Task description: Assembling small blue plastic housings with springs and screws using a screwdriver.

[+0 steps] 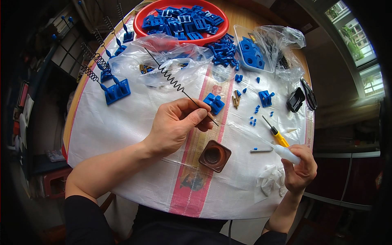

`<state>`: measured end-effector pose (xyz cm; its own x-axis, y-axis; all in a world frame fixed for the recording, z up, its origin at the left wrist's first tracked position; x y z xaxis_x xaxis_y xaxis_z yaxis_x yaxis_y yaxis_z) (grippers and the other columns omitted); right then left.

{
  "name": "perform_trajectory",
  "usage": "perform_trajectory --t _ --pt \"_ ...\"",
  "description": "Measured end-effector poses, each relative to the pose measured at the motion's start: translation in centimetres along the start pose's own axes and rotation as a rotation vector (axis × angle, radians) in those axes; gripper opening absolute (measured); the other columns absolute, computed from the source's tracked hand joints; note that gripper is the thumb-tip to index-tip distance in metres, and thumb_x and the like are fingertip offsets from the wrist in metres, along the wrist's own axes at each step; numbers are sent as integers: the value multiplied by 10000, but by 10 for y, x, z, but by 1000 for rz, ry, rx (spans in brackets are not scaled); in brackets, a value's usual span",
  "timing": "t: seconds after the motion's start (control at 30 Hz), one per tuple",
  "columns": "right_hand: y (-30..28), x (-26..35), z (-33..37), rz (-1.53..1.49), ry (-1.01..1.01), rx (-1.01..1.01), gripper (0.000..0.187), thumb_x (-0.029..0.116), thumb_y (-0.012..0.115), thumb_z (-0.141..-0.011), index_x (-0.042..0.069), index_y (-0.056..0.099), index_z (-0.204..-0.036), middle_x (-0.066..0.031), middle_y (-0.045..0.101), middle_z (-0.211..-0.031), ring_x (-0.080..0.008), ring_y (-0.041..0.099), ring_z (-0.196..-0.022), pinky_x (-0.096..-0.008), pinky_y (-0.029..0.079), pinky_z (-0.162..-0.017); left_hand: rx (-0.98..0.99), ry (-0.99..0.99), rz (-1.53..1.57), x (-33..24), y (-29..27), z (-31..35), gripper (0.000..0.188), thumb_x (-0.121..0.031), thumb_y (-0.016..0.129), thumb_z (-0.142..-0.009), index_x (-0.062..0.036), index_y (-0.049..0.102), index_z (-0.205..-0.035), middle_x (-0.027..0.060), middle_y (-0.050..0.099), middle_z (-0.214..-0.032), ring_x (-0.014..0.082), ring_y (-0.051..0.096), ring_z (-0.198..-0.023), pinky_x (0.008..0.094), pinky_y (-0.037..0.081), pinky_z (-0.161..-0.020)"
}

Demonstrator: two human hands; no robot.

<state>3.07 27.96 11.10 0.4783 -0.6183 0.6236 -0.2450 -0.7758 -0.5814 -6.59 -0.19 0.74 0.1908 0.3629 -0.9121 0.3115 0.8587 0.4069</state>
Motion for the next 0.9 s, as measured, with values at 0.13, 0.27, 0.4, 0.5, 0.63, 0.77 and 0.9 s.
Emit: perform_trajectory --t 0.13,0.27,0.4,0.5,0.63,0.77,0.9 --pt "0 0 0 0 -5 1 306 -27 815 -730 -27 636 -979 -153 681 -884 -236 632 -821 -324 498 -760 -3 -3 -4 0 0 0 174 -128 594 -996 5 643 -1097 109 709 -948 191 708 -879 311 559 -818" --pt "0 1 0 -2 -8 -3 310 -32 814 -727 -27 636 -980 -154 681 -885 -236 632 -821 -324 497 -759 -7 4 -4 -1 0 0 172 -125 591 -997 5 642 -1097 113 710 -942 192 708 -877 313 562 -815" --pt "-1 0 0 -9 1 -2 309 -36 811 -725 -26 636 -980 -152 680 -884 -235 632 -821 -324 498 -760 -12 9 -3 -2 0 0 171 -124 591 -997 5 641 -1098 113 711 -938 192 707 -875 314 564 -810" --pt "-1 0 -1 -8 1 -1 306 -39 808 -726 -26 636 -979 -150 680 -883 -234 632 -820 -324 497 -761 -13 12 -2 -1 -1 0 171 -123 592 -996 4 640 -1100 113 711 -939 191 707 -875 313 565 -807" --pt "-1 1 -1 -6 -4 -4 303 -37 808 -727 -25 636 -976 -148 680 -882 -233 631 -818 -324 495 -758 -13 13 1 0 -1 0 170 -121 593 -995 4 639 -1102 113 711 -939 191 707 -875 314 565 -805" --pt "0 1 -1 1 -5 1 301 -33 809 -730 -23 637 -976 -148 681 -882 -232 632 -816 -324 494 -756 -17 12 5 0 -2 -1 171 -119 593 -995 4 638 -1104 113 711 -939 192 707 -872 314 564 -803" --pt "-1 0 0 1 -4 -3 300 -26 811 -733 -22 636 -977 -148 682 -879 -231 633 -817 -324 494 -756 -14 12 4 -1 -1 -1 171 -117 590 -996 6 637 -1105 115 711 -937 193 708 -869 314 565 -802"
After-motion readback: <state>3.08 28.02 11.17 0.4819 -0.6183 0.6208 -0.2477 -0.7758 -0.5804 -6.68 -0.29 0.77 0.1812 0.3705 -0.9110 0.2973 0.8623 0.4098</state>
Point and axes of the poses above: each hand's wrist, its own z-axis away from the middle knuckle, its own y-axis out of the palm, x = y × z, the point moved 8 cm from there along -z, towards the middle knuckle
